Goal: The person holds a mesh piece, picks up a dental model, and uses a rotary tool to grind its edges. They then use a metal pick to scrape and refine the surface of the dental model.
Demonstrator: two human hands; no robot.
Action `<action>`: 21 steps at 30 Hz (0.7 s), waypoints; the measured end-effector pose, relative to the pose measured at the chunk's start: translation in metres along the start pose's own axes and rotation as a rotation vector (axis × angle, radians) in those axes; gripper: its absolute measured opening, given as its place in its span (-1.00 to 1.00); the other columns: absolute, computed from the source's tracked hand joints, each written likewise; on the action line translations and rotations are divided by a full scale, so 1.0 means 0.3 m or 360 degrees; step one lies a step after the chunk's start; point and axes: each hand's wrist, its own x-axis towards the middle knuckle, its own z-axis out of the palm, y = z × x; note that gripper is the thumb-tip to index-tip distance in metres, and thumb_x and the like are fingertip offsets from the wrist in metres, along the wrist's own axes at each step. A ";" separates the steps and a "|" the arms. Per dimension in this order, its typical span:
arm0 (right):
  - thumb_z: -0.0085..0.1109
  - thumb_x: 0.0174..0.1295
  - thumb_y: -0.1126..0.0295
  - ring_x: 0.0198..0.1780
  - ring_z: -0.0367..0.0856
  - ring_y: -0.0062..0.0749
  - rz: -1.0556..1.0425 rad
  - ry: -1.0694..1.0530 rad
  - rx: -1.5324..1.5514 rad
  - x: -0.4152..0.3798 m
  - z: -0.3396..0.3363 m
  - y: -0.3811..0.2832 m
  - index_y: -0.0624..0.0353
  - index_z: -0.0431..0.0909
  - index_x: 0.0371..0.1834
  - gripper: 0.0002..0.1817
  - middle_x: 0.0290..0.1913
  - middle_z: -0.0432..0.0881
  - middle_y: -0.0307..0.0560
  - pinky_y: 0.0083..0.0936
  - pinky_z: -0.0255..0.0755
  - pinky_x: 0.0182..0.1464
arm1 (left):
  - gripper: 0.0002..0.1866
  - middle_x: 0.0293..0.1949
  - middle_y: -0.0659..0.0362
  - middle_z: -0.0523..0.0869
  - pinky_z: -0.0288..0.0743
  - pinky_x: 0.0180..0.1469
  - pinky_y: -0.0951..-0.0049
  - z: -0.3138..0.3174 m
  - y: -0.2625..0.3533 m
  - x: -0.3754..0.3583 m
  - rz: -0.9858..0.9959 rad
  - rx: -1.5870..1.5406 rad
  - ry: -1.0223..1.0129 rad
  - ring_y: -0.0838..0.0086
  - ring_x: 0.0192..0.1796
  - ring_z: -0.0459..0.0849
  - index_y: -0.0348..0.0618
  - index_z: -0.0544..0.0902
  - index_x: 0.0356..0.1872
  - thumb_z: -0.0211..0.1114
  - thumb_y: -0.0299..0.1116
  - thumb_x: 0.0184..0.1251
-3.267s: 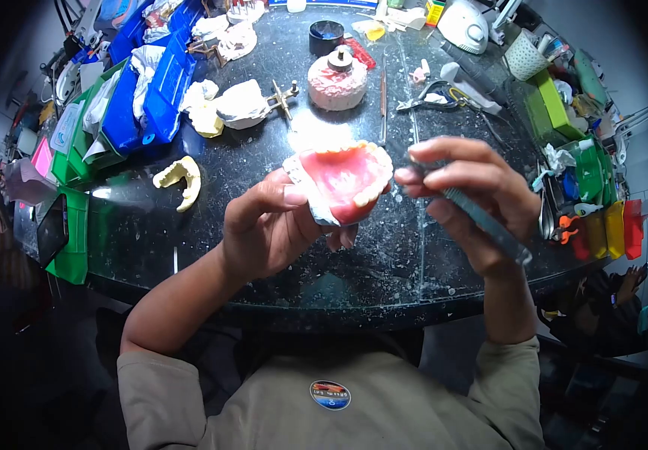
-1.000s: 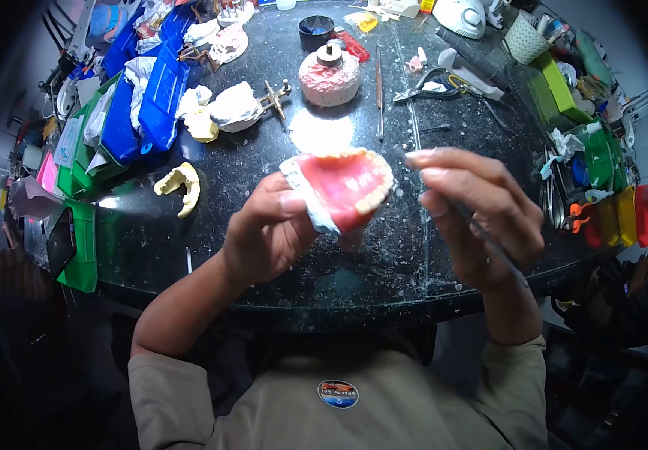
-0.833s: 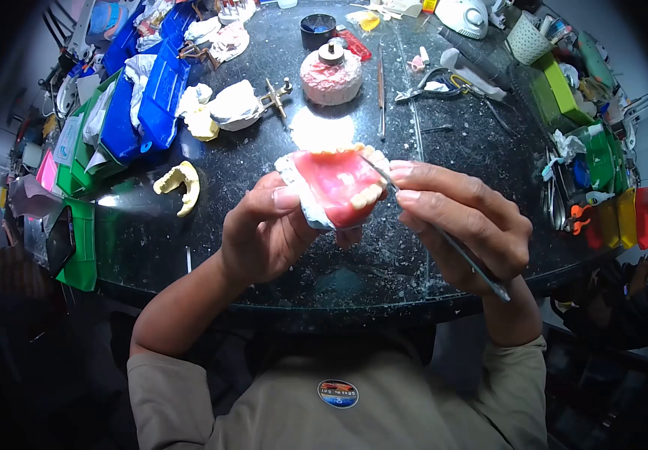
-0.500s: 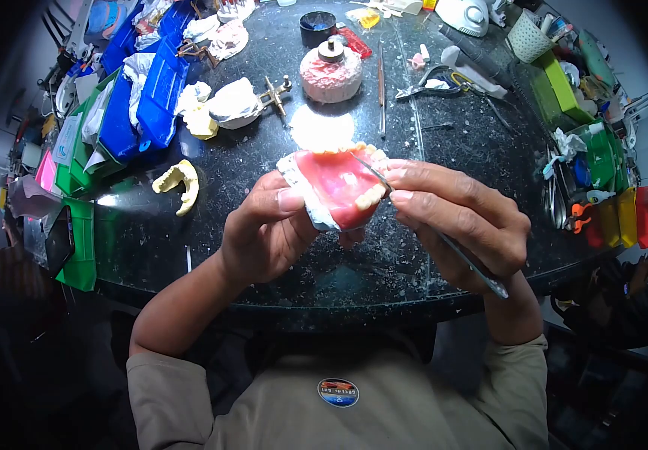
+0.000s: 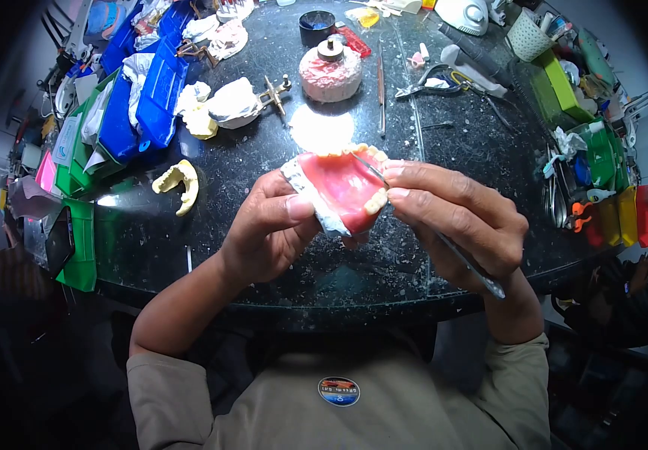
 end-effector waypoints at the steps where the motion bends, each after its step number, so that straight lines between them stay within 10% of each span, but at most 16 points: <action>1: 0.32 0.10 0.67 -0.06 0.75 -0.09 -0.0006 0.0008 -0.0007 0.000 0.003 0.000 0.31 0.62 -0.12 -0.75 -0.11 0.70 0.19 -0.30 0.70 -0.04 | -0.30 0.15 -0.14 0.57 0.54 0.23 0.22 -0.001 -0.001 -0.002 0.0001 0.0028 0.0009 0.24 0.17 0.64 -0.51 0.27 0.33 0.25 -0.29 0.24; 14: 0.13 0.26 0.72 -0.08 0.74 -0.09 -0.0006 0.0262 -0.0222 -0.005 -0.004 0.001 0.38 0.50 -0.01 -0.76 -0.02 0.65 0.27 -0.36 0.71 -0.07 | -0.24 0.21 -0.05 0.55 0.42 0.32 0.28 0.016 -0.008 0.007 0.0178 0.0690 0.0096 0.38 0.23 0.56 -0.42 0.30 0.37 0.39 -0.30 0.18; 21: 0.00 0.34 0.71 0.01 0.71 -0.12 0.0249 0.0338 0.0040 -0.003 -0.067 0.061 0.39 0.49 0.09 -0.73 0.09 0.58 0.33 -0.37 0.67 0.03 | -0.15 0.16 -0.29 0.55 0.57 0.19 0.06 0.035 0.002 0.003 -0.0110 0.0258 0.0154 -0.01 0.08 0.68 -0.57 0.25 0.32 0.15 -0.12 0.06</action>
